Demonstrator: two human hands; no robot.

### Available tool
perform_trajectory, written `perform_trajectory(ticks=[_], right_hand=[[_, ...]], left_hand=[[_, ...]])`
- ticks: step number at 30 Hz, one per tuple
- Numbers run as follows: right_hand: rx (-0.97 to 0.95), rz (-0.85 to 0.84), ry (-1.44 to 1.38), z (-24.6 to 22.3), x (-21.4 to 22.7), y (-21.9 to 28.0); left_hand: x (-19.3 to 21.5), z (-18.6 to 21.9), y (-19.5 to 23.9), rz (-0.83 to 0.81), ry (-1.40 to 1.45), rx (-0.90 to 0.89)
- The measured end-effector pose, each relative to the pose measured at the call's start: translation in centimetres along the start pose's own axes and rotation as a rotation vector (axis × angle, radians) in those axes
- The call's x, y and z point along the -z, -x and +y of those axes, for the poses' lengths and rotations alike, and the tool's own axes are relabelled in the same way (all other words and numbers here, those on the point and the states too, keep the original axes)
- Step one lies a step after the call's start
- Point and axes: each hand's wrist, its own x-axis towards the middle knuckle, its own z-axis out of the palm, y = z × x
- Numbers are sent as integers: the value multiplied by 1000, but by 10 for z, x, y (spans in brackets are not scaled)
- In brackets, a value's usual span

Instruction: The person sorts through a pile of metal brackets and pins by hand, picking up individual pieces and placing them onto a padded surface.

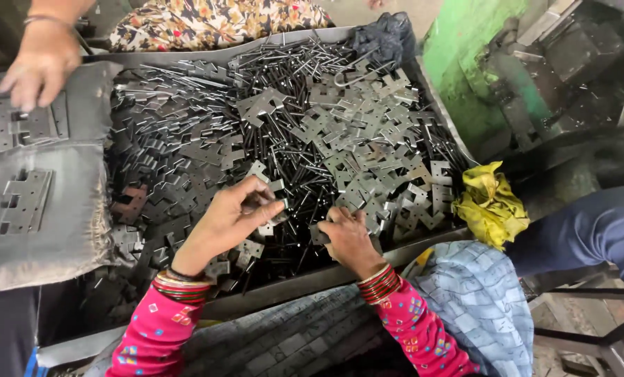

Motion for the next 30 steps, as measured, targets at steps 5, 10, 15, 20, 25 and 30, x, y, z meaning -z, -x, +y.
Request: perform_trajectory(ticks=[5,10,15,20,25,30], right_hand=[[64,-106,34,8,5,-10],[167,-170,41,9,25,-13],[213,-146,67,-1,34,-11],[209,-132,7,2,29,-17],[296,-121,-18,6,36,-15],[205,-234,26,-1,39,-20]], left_hand=[[-5,-11,-5,181,-6,-251],[-9,-40,-11,281,63,-203],[-33,-83,-10,108,-120,-74],[-50,-87,-12,98,-220,-99],[-41,-77,-13,179,-171,-62],[-32,-67,-12,256,-187,-16]])
